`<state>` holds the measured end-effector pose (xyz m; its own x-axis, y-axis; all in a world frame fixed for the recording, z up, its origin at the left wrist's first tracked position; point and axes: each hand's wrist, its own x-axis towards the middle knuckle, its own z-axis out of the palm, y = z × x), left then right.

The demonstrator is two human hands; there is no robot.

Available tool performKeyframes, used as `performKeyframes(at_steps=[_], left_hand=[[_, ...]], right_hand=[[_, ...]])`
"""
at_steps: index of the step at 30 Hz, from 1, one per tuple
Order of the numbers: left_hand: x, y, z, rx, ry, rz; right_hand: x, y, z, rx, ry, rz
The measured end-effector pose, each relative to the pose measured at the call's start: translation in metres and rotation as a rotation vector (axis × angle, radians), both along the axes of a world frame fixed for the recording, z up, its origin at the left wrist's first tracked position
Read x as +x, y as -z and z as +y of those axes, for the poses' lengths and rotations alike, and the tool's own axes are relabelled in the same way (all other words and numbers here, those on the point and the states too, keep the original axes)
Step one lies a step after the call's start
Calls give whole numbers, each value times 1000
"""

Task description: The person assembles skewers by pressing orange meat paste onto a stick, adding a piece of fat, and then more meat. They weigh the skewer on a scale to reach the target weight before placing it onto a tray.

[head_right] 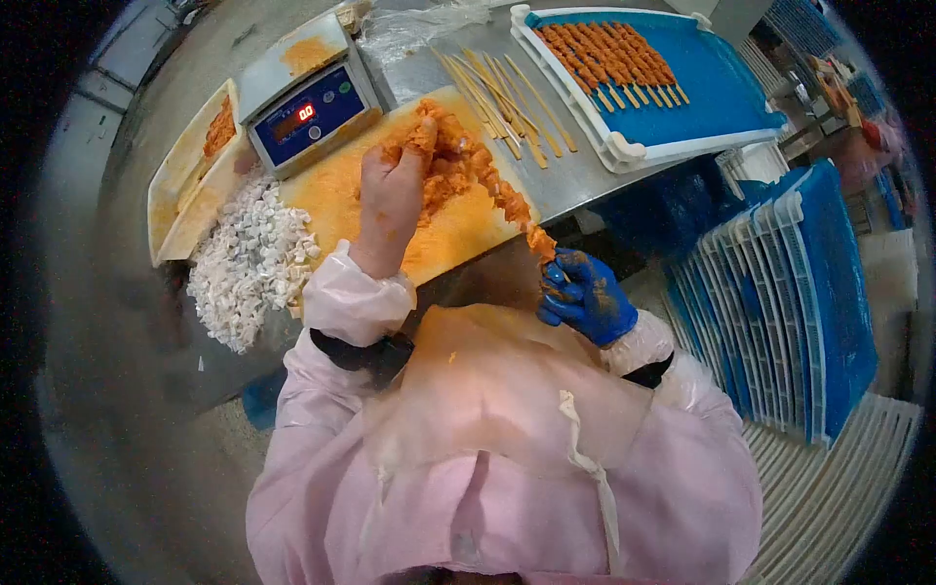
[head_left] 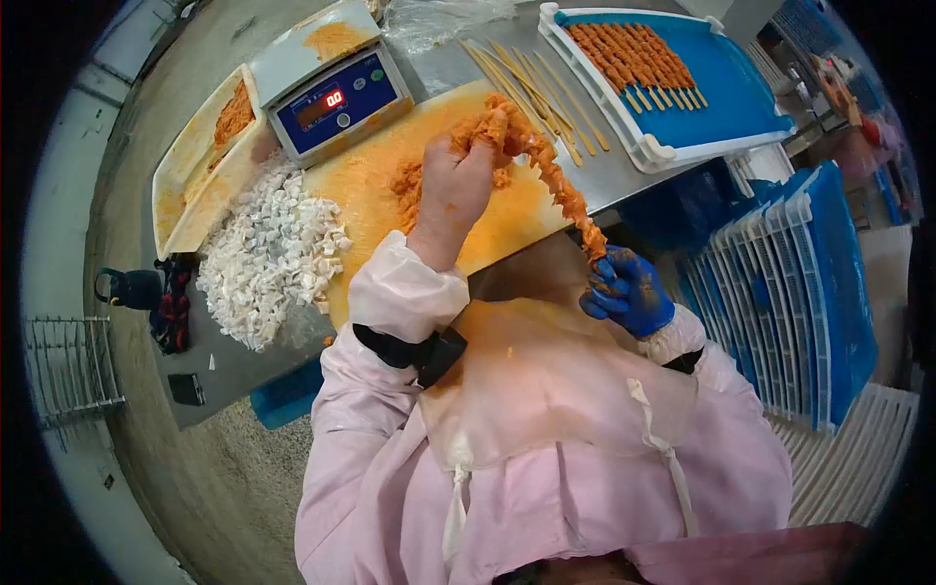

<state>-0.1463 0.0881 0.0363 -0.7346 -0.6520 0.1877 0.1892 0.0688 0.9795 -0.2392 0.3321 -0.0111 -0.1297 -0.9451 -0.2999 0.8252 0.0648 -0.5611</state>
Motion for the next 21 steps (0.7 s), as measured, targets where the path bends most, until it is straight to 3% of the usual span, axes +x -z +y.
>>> performKeyframes(at_steps=[2, 9, 13, 18, 21], left_hand=[[-2, 2, 4, 237, 102, 115], [-6, 12, 37, 135, 300, -22], [-11, 16, 48, 149, 380, 4], [-12, 18, 55, 232, 370, -27], [-11, 14, 59, 270, 423, 5]], right_hand=[[-1, 6, -1, -16, -11, -65], [-13, 16, -10, -27, -20, -354], [-10, 3, -15, 132, 56, -298], [-13, 20, -21, -131, -98, -409], [-13, 15, -21, -84, -79, -370]])
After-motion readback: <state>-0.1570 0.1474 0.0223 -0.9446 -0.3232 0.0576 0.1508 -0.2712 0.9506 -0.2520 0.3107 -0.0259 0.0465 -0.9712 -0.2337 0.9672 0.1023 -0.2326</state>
